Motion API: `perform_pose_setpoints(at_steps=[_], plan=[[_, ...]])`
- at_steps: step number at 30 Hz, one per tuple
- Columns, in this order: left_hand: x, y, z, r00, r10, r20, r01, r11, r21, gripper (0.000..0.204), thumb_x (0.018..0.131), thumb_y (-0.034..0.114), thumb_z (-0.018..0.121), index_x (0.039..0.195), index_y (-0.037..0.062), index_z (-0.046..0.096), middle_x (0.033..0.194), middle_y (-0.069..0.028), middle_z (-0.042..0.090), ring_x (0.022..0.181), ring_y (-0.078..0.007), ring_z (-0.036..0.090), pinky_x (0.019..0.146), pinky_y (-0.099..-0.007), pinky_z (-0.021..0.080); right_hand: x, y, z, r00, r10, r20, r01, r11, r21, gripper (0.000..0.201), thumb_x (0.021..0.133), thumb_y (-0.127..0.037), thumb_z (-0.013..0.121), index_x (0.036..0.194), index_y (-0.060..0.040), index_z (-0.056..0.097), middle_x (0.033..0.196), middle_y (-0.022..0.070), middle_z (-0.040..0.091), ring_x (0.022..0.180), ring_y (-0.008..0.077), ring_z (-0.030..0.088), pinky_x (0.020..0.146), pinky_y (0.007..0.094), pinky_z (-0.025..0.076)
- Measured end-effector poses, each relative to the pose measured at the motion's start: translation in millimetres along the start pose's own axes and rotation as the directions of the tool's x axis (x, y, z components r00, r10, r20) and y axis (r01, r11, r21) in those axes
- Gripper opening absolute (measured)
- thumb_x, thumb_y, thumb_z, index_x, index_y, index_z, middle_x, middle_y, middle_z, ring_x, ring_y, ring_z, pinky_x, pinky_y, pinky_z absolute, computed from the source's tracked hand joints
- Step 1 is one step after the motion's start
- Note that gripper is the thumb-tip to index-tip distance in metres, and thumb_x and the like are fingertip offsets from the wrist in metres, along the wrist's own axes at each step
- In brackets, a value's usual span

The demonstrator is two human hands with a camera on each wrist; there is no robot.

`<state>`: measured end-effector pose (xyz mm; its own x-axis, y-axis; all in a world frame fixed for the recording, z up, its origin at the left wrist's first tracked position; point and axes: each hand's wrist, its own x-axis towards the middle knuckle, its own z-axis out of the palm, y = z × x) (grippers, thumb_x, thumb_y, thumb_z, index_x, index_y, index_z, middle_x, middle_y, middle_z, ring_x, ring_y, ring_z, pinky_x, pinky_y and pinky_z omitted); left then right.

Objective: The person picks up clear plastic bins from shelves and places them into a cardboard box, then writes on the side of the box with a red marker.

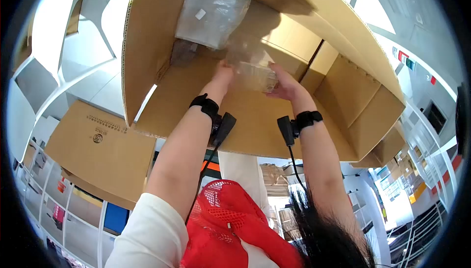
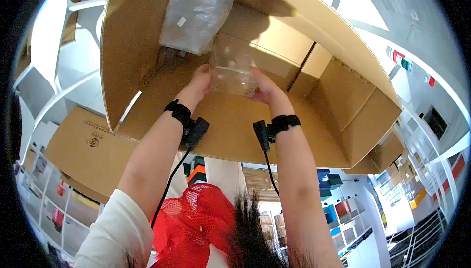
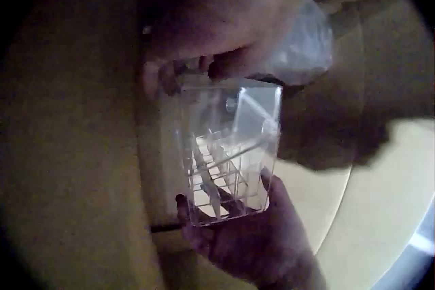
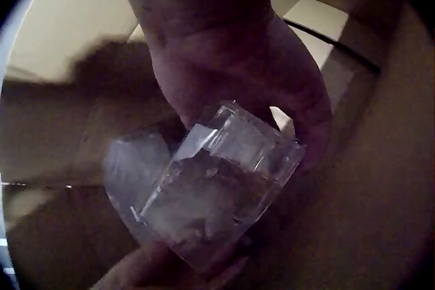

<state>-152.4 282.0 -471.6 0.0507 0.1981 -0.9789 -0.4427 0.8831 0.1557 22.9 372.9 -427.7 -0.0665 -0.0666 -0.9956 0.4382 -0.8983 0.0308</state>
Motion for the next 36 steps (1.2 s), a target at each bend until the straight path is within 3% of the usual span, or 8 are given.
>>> perform_pose_setpoints(at_steps=[9,12,18,21,28,31,34,36], plan=[[0,38,-47,0.980,-0.081,-0.182,0.147,0.913,0.382,0.067,0.088,0.038,0.046,0.138,0.0023,0.020,0.140,-0.0165,0.028,0.125,-0.0313,0.032,0.099,-0.0421,0.029,75,-5,75,0.996,-0.036,0.082,0.032,0.998,0.050,0.075,0.079,-0.063,0.046,0.131,-0.0107,0.032,0.132,0.0181,0.036,0.119,0.0371,0.035,0.093,0.0523,0.033],[33,18,-68,0.908,0.126,-0.399,0.074,0.891,0.449,0.067,0.087,0.033,0.047,0.138,0.0006,0.017,0.140,-0.0175,0.028,0.125,-0.0322,0.032,0.099,-0.0415,0.030,133,1,109,0.976,-0.141,0.166,0.120,0.984,0.128,0.060,0.089,-0.052,0.035,0.127,-0.0070,0.039,0.126,0.0170,0.045,0.107,0.0354,0.049,0.085,0.0525,0.042],[78,-24,-72,0.849,0.147,-0.507,0.147,0.858,0.493,0.063,0.082,0.026,0.051,0.132,-0.0039,0.027,0.134,-0.0245,0.033,0.119,-0.0365,0.039,0.097,-0.0397,0.034,210,21,110,0.998,0.049,0.035,-0.058,0.923,0.381,0.065,0.082,-0.060,0.040,0.128,-0.0133,0.036,0.124,0.0122,0.042,0.110,0.0350,0.039,0.089,0.0513,0.034],[41,-8,-48,0.868,0.167,-0.468,0.036,0.918,0.395,0.066,0.082,0.029,0.053,0.131,-0.0060,0.025,0.131,-0.0262,0.036,0.117,-0.0380,0.041,0.096,-0.0412,0.035,189,23,113,0.990,-0.086,0.113,0.019,0.870,0.492,0.062,0.082,-0.059,0.040,0.124,-0.0136,0.039,0.119,0.0113,0.044,0.105,0.0322,0.042,0.080,0.0459,0.040],[26,26,-78,0.821,0.292,-0.491,0.034,0.834,0.551,0.045,0.080,0.021,0.055,0.118,-0.0026,0.046,0.116,-0.0259,0.050,0.106,-0.0358,0.052,0.084,-0.0424,0.044,146,-4,116,0.990,0.089,0.107,-0.134,0.820,0.557,0.055,0.082,-0.055,0.043,0.118,-0.0131,0.043,0.121,0.0097,0.043,0.106,0.0291,0.044,0.078,0.0425,0.043],[31,23,-93,0.660,0.584,-0.473,-0.053,0.664,0.746,0.041,0.079,0.021,0.056,0.113,-0.0020,0.051,0.111,-0.0251,0.054,0.106,-0.0360,0.052,0.085,-0.0430,0.043,131,-12,121,0.985,0.146,0.088,-0.171,0.829,0.532,0.054,0.082,-0.052,0.046,0.119,-0.0127,0.043,0.124,0.0086,0.042,0.109,0.0305,0.043,0.084,0.0449,0.041],[51,20,-111,0.858,0.386,-0.340,-0.070,0.742,0.666,0.046,0.077,0.022,0.059,0.115,-0.0011,0.049,0.113,-0.0234,0.053,0.106,-0.0354,0.052,0.088,-0.0414,0.042,127,-4,110,0.981,0.114,0.156,-0.179,0.838,0.515,0.054,0.083,-0.051,0.046,0.121,-0.0119,0.042,0.127,0.0082,0.040,0.112,0.0323,0.041,0.090,0.0477,0.037],[42,17,-91,0.860,0.419,-0.291,-0.172,0.776,0.607,0.050,0.074,0.023,0.062,0.116,-0.0005,0.048,0.115,-0.0217,0.053,0.107,-0.0347,0.051,0.090,-0.0406,0.041,144,8,97,0.970,0.077,0.229,-0.189,0.834,0.518,0.056,0.084,-0.051,0.045,0.124,-0.0120,0.038,0.129,0.0078,0.037,0.115,0.0334,0.039,0.093,0.0501,0.034]])
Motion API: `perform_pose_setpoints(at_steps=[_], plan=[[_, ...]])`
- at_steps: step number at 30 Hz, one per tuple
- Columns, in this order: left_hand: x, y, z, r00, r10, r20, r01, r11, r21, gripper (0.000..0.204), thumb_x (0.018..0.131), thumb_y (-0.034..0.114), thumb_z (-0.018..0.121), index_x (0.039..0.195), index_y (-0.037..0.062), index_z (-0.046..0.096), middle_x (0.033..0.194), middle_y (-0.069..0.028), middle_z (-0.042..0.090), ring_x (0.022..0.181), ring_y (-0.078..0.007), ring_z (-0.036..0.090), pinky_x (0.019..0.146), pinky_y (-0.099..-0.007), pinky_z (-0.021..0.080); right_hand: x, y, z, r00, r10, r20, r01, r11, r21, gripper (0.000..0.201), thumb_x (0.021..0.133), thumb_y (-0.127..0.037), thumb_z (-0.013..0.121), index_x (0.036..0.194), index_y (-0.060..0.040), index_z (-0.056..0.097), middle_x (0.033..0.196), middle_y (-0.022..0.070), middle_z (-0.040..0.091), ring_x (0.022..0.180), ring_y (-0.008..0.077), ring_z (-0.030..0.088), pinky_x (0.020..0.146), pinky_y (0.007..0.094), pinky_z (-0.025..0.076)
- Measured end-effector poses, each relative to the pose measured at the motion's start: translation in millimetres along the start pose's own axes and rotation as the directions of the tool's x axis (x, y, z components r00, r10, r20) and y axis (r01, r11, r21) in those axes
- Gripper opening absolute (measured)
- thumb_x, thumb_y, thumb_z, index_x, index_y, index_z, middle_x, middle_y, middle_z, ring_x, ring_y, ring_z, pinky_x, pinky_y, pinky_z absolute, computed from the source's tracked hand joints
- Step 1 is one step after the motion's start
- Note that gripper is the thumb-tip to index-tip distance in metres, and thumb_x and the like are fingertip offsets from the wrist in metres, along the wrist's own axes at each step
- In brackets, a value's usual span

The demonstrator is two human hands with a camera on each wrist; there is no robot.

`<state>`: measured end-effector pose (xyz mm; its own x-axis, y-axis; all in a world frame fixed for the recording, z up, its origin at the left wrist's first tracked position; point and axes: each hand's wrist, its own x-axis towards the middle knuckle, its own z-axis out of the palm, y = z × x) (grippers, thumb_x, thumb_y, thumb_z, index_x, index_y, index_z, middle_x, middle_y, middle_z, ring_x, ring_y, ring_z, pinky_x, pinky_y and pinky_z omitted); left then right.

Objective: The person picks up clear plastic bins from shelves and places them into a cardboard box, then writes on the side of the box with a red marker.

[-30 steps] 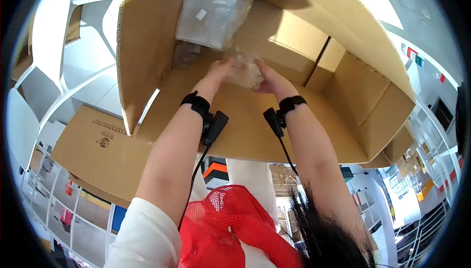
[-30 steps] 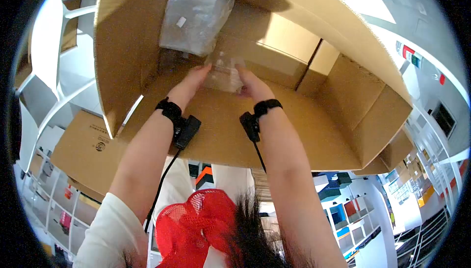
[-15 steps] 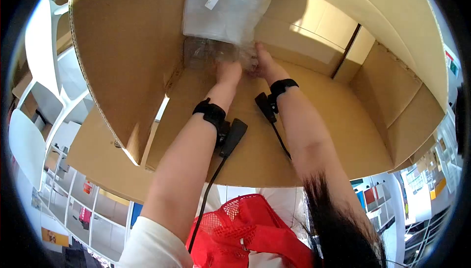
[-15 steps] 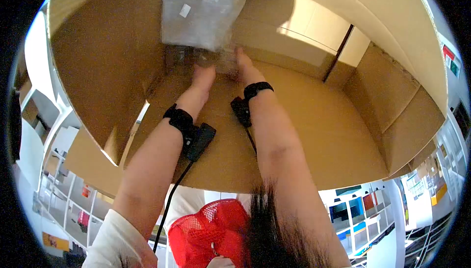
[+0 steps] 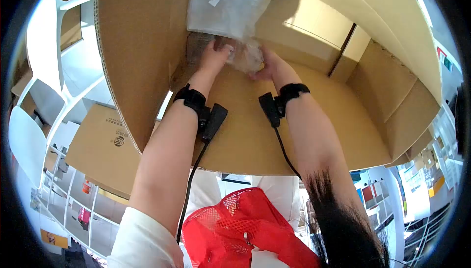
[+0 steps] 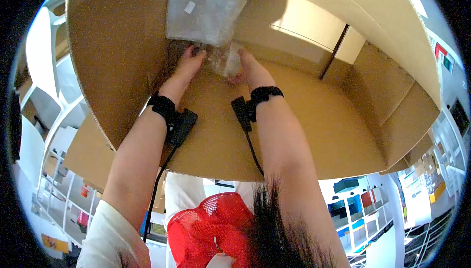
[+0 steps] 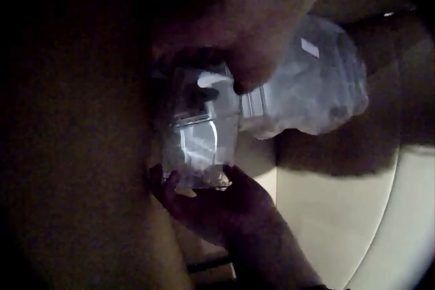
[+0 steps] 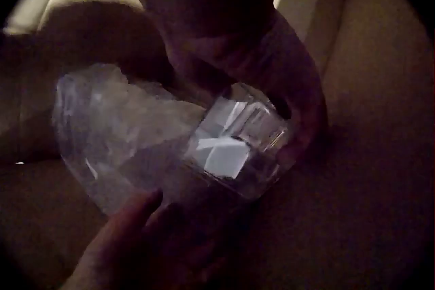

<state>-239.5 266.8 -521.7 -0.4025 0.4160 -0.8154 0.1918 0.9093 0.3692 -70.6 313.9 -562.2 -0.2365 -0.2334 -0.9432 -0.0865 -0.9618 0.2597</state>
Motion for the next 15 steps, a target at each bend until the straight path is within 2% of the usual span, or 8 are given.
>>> perform_pose_setpoints(at_steps=[1,3,4,7,10,13,15], plan=[[-6,7,3,0.999,0.031,0.007,-0.031,0.998,-0.054,0.052,0.073,0.024,0.064,0.117,-0.0002,0.048,0.115,-0.0209,0.053,0.108,-0.0343,0.050,0.090,-0.0403,0.041,-14,0,9,0.999,-0.003,-0.034,0.005,0.999,0.034,0.056,0.085,-0.051,0.044,0.126,-0.0125,0.036,0.131,0.0088,0.036,0.117,0.0338,0.038,0.094,0.0511,0.033],[-7,5,9,0.989,0.106,-0.103,-0.108,0.994,-0.012,0.056,0.070,0.024,0.068,0.117,0.0004,0.048,0.117,-0.0194,0.052,0.111,-0.0330,0.049,0.091,-0.0396,0.040,-41,15,30,0.994,-0.003,-0.105,0.014,0.994,0.110,0.058,0.087,-0.051,0.041,0.129,-0.0133,0.031,0.133,0.0107,0.032,0.120,0.0347,0.035,0.096,0.0533,0.031],[-8,2,12,0.977,0.144,-0.155,-0.144,0.990,0.012,0.059,0.068,0.025,0.069,0.117,0.0008,0.048,0.118,-0.0187,0.052,0.112,-0.0323,0.048,0.092,-0.0393,0.040,-44,20,34,0.995,0.050,-0.084,-0.034,0.982,0.184,0.058,0.088,-0.050,0.039,0.132,-0.0134,0.025,0.136,0.0138,0.028,0.123,0.0358,0.031,0.097,0.0550,0.028],[-6,-10,7,0.991,0.104,-0.086,-0.111,0.990,-0.083,0.062,0.063,0.024,0.075,0.115,0.0008,0.049,0.116,-0.0183,0.053,0.111,-0.0314,0.049,0.091,-0.0385,0.041,-56,28,46,0.997,-0.009,-0.077,0.025,0.980,0.200,0.057,0.089,-0.048,0.038,0.132,-0.0104,0.026,0.135,0.0185,0.027,0.123,0.0364,0.032,0.098,0.0556,0.027],[-3,-13,0,0.972,0.222,-0.079,-0.223,0.975,-0.003,0.063,0.059,0.023,0.078,0.111,0.0011,0.051,0.111,-0.0180,0.055,0.107,-0.0305,0.051,0.088,-0.0380,0.042,-52,28,44,0.985,0.070,-0.160,-0.026,0.964,0.266,0.047,0.091,-0.047,0.031,0.127,-0.0164,0.035,0.126,0.0160,0.041,0.109,0.0355,0.045,0.090,0.0557,0.036],[-14,-2,-3,0.979,0.205,0.014,-0.205,0.979,-0.021,0.060,0.057,0.022,0.079,0.107,0.0031,0.053,0.107,-0.0165,0.055,0.102,-0.0290,0.053,0.085,-0.0379,0.044,-66,28,25,0.986,0.065,-0.156,-0.030,0.975,0.219,0.049,0.092,-0.045,0.029,0.128,-0.0128,0.034,0.128,0.0191,0.038,0.112,0.0358,0.044,0.089,0.0566,0.036],[-22,-1,4,0.969,0.245,0.023,-0.244,0.969,-0.035,0.055,0.057,0.022,0.079,0.104,0.0045,0.054,0.106,-0.0149,0.055,0.100,-0.0287,0.053,0.084,-0.0377,0.044,-83,26,11,0.992,0.045,-0.121,-0.041,0.999,0.033,0.048,0.093,-0.041,0.029,0.127,-0.0071,0.033,0.126,0.0191,0.041,0.111,0.0358,0.045,0.090,0.0537,0.038]])
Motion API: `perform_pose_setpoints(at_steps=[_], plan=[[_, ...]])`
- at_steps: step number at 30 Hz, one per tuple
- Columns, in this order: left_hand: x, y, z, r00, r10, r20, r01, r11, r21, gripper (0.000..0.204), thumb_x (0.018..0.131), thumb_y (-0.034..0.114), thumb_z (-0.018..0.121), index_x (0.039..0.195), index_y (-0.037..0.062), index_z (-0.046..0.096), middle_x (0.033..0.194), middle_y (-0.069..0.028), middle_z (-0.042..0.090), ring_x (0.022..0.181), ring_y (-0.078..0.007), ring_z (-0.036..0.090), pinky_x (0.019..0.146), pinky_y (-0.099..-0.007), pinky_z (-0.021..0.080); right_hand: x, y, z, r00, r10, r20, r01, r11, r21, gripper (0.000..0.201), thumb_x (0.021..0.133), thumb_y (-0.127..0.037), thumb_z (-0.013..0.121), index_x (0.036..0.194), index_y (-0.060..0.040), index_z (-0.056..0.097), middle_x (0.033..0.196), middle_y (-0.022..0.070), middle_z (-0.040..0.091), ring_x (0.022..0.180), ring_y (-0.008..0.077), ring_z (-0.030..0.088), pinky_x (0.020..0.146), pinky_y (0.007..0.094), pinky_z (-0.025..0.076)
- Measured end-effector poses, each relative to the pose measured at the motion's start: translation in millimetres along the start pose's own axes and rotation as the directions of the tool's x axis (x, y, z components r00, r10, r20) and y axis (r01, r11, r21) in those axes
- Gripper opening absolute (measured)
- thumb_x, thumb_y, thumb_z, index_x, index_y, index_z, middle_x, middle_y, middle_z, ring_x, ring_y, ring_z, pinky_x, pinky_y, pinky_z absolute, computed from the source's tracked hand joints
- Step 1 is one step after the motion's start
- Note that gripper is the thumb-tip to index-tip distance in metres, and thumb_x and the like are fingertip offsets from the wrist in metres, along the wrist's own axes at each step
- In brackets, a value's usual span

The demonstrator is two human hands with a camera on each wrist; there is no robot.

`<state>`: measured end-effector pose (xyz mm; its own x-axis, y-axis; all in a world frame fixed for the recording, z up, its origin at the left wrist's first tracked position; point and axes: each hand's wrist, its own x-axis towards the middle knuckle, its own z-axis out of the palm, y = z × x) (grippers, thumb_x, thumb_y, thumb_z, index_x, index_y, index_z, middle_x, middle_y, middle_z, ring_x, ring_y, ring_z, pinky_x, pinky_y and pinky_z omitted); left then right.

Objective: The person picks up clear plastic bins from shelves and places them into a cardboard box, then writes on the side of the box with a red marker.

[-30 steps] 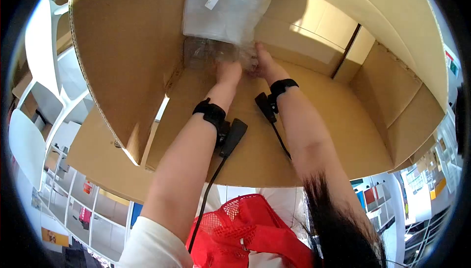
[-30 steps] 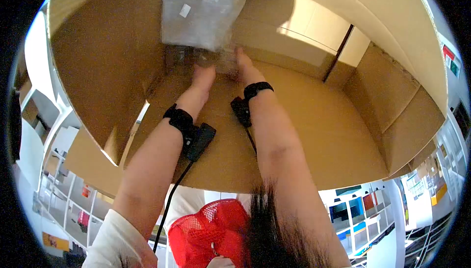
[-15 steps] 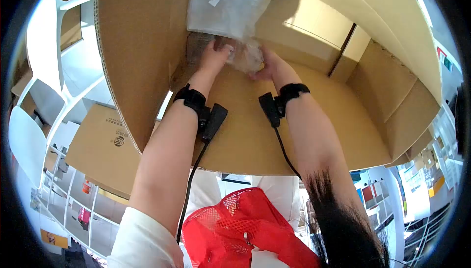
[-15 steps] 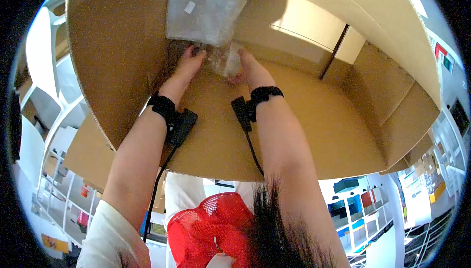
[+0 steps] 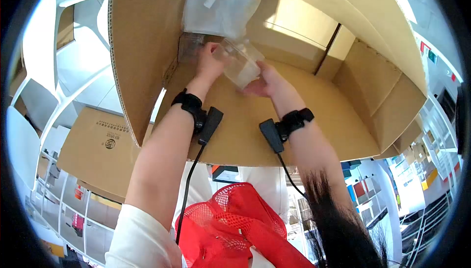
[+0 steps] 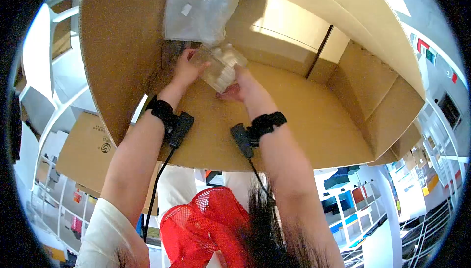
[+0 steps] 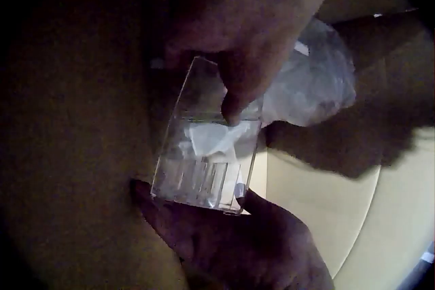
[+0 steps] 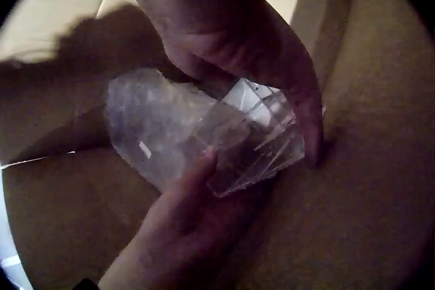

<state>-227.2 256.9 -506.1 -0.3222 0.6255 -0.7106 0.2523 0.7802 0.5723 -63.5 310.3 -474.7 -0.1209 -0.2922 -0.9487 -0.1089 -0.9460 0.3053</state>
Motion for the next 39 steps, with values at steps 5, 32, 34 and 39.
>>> perform_pose_setpoints(at_steps=[5,32,34,39], plan=[[-31,48,6,0.980,0.196,0.012,-0.196,0.969,0.148,0.044,0.061,0.017,0.074,0.100,0.0072,0.057,0.108,-0.0120,0.051,0.098,-0.0323,0.049,0.084,-0.0385,0.042,-33,6,-26,0.994,-0.111,0.017,0.108,0.901,-0.420,0.042,0.093,-0.034,0.028,0.119,-0.0036,0.041,0.109,0.0175,0.055,0.094,0.0303,0.056,0.082,0.0450,0.046],[-16,75,-2,0.862,-0.189,0.471,0.391,0.838,-0.380,0.034,0.085,0.011,0.046,0.118,0.0056,0.052,0.104,-0.0066,0.059,0.082,-0.0134,0.055,0.071,-0.0283,0.044,26,8,2,0.529,-0.844,-0.095,0.376,0.333,-0.865,0.107,0.055,-0.047,0.079,0.118,0.0100,0.014,0.119,0.0283,0.041,0.109,0.0330,0.047,0.090,0.0369,0.041],[-22,86,-5,0.828,-0.186,0.530,0.424,0.826,-0.372,0.035,0.086,0.012,0.046,0.121,0.0066,0.049,0.109,-0.0051,0.057,0.088,-0.0142,0.053,0.076,-0.0310,0.043,13,4,5,0.544,-0.815,-0.201,0.343,0.435,-0.832,0.101,0.056,-0.045,0.079,0.116,0.0094,0.019,0.119,0.0295,0.040,0.108,0.0335,0.048,0.089,0.0363,0.041],[8,27,-3,0.963,-0.217,0.159,0.234,0.967,-0.099,0.046,0.080,0.020,0.056,0.122,0.0053,0.046,0.111,-0.0101,0.054,0.102,-0.0272,0.051,0.082,-0.0398,0.043,-31,-14,-10,0.508,-0.847,-0.157,0.134,0.258,-0.957,0.098,0.057,-0.034,0.078,0.122,0.0089,0.019,0.117,0.0293,0.039,0.104,0.0370,0.050,0.088,0.0368,0.043]])
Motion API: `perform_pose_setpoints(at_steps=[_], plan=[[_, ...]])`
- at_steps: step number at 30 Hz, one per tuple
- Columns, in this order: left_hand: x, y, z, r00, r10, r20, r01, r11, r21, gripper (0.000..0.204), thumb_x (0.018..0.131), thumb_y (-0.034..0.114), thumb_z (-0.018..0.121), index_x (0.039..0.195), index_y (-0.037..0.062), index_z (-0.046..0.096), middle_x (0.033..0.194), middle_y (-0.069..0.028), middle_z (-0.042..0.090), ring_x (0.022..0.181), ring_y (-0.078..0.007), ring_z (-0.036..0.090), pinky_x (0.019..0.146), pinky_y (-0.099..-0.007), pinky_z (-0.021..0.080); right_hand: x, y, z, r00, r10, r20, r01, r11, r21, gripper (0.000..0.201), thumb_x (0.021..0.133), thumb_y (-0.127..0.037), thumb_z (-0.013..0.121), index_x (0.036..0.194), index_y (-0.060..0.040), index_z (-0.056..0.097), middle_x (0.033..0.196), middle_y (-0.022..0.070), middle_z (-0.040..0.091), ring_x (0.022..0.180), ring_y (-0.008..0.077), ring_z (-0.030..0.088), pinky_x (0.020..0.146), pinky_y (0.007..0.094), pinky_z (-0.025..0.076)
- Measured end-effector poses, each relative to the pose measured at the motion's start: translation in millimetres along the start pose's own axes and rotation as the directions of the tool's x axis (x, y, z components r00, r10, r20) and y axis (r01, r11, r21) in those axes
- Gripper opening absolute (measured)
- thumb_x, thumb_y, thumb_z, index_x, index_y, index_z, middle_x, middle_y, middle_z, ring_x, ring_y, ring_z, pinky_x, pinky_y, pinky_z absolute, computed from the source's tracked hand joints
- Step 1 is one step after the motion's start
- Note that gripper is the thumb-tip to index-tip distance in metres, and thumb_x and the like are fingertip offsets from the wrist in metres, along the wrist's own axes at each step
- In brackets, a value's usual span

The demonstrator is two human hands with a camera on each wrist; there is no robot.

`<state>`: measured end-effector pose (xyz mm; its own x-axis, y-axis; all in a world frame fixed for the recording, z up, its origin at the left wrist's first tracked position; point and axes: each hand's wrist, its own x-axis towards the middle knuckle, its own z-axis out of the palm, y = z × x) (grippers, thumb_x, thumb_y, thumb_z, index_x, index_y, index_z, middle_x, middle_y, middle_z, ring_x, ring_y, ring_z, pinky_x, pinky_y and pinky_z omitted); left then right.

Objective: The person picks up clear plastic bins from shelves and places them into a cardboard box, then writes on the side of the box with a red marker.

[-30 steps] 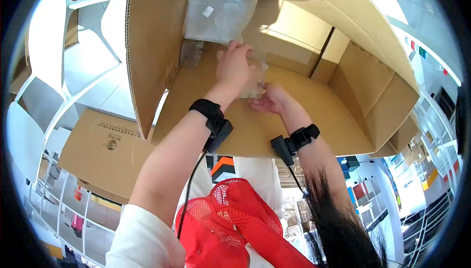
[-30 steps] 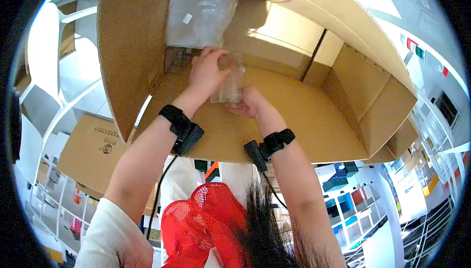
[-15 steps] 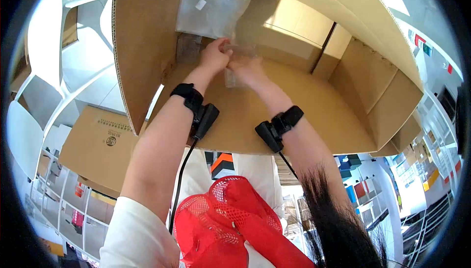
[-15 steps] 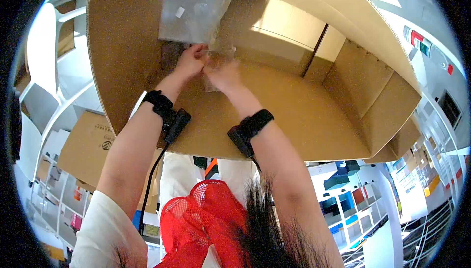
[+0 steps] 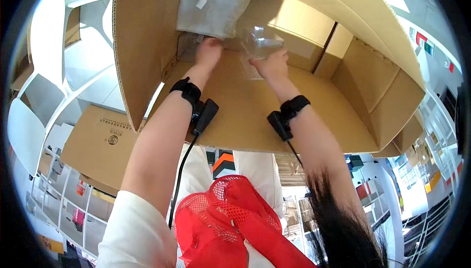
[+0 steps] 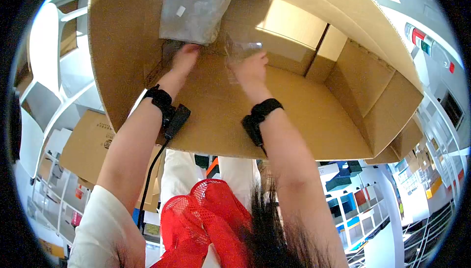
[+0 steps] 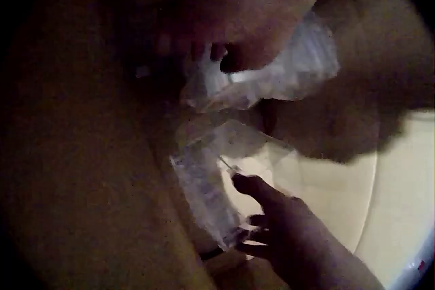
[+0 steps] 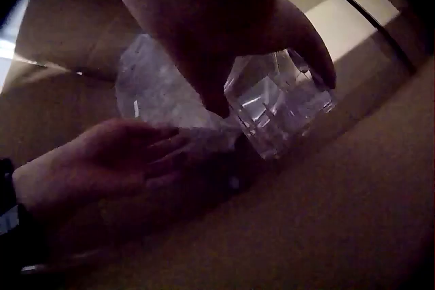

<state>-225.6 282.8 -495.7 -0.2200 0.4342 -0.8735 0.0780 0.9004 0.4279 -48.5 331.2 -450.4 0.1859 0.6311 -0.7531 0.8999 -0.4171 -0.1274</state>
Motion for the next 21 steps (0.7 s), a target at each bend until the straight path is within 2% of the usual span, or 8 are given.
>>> perform_pose_setpoints(at_steps=[1,2,5,8,11,16,20,21], plan=[[11,-18,-5,0.968,0.036,-0.250,0.043,0.952,0.304,0.054,0.077,0.024,0.060,0.123,0.0038,0.043,0.115,-0.0141,0.050,0.106,-0.0313,0.048,0.085,-0.0416,0.042,-1,-1,-13,0.998,-0.053,0.015,0.054,0.997,-0.057,0.097,0.057,-0.032,0.077,0.123,0.0084,0.019,0.117,0.0291,0.038,0.104,0.0379,0.050,0.087,0.0373,0.044],[20,-32,-11,0.876,0.142,-0.462,0.159,0.817,0.554,0.062,0.073,0.028,0.064,0.124,0.0023,0.040,0.119,-0.0181,0.047,0.110,-0.0354,0.045,0.088,-0.0434,0.040,-1,-4,-25,0.993,-0.105,0.049,0.111,0.984,-0.142,0.097,0.058,-0.031,0.077,0.124,0.0075,0.018,0.117,0.0289,0.038,0.103,0.0388,0.050,0.087,0.0379,0.044],[33,-60,-26,0.863,0.085,-0.497,0.239,0.798,0.553,0.076,0.069,0.034,0.069,0.126,-0.0010,0.034,0.122,-0.0218,0.040,0.112,-0.0360,0.041,0.091,-0.0432,0.039,0,-10,-49,0.956,-0.242,0.164,0.285,0.899,-0.333,0.097,0.059,-0.028,0.076,0.128,0.0046,0.016,0.118,0.0282,0.037,0.102,0.0408,0.050,0.085,0.0396,0.045],[11,-31,-22,0.906,0.026,-0.421,0.289,0.689,0.665,0.085,0.066,0.035,0.073,0.128,-0.0024,0.028,0.121,-0.0211,0.038,0.109,-0.0356,0.043,0.090,-0.0413,0.040,3,-8,-55,0.896,-0.375,0.238,0.442,0.806,-0.394,0.095,0.060,-0.025,0.075,0.130,0.0025,0.017,0.119,0.0270,0.038,0.102,0.0407,0.050,0.085,0.0404,0.046],[26,-43,-16,0.856,0.190,-0.481,0.266,0.636,0.724,0.081,0.063,0.028,0.076,0.124,-0.0026,0.032,0.118,-0.0193,0.039,0.107,-0.0345,0.045,0.088,-0.0409,0.042,-1,-9,-52,0.844,-0.443,0.301,0.535,0.729,-0.427,0.094,0.062,-0.022,0.075,0.131,0.0021,0.016,0.119,0.0260,0.038,0.104,0.0401,0.049,0.085,0.0408,0.045],[23,-31,-47,0.928,0.338,-0.160,-0.053,0.542,0.838,0.069,0.061,0.015,0.076,0.117,0.0017,0.039,0.115,-0.0168,0.040,0.107,-0.0334,0.045,0.085,-0.0395,0.044,-13,-22,-31,0.850,-0.364,0.381,0.515,0.729,-0.451,0.090,0.067,-0.016,0.074,0.134,0.0016,0.017,0.120,0.0245,0.039,0.106,0.0393,0.048,0.086,0.0413,0.045],[10,-24,-70,0.896,0.404,0.186,-0.320,0.297,0.899,0.056,0.065,0.010,0.070,0.115,0.0065,0.044,0.114,-0.0141,0.041,0.106,-0.0326,0.045,0.086,-0.0394,0.043,-27,-29,-23,0.907,-0.302,0.294,0.414,0.766,-0.491,0.098,0.060,-0.025,0.077,0.133,-0.0026,0.016,0.120,0.0227,0.039,0.106,0.0379,0.048,0.085,0.0403,0.046],[15,-28,-74,0.833,0.467,0.297,-0.426,0.200,0.882,0.051,0.067,0.010,0.067,0.114,0.0072,0.045,0.114,-0.0135,0.042,0.106,-0.0319,0.045,0.086,-0.0390,0.043,-29,-29,-22,0.911,-0.296,0.286,0.404,0.780,-0.478,0.099,0.060,-0.026,0.077,0.133,-0.0021,0.016,0.119,0.0224,0.039,0.106,0.0377,0.049,0.085,0.0400,0.046]])
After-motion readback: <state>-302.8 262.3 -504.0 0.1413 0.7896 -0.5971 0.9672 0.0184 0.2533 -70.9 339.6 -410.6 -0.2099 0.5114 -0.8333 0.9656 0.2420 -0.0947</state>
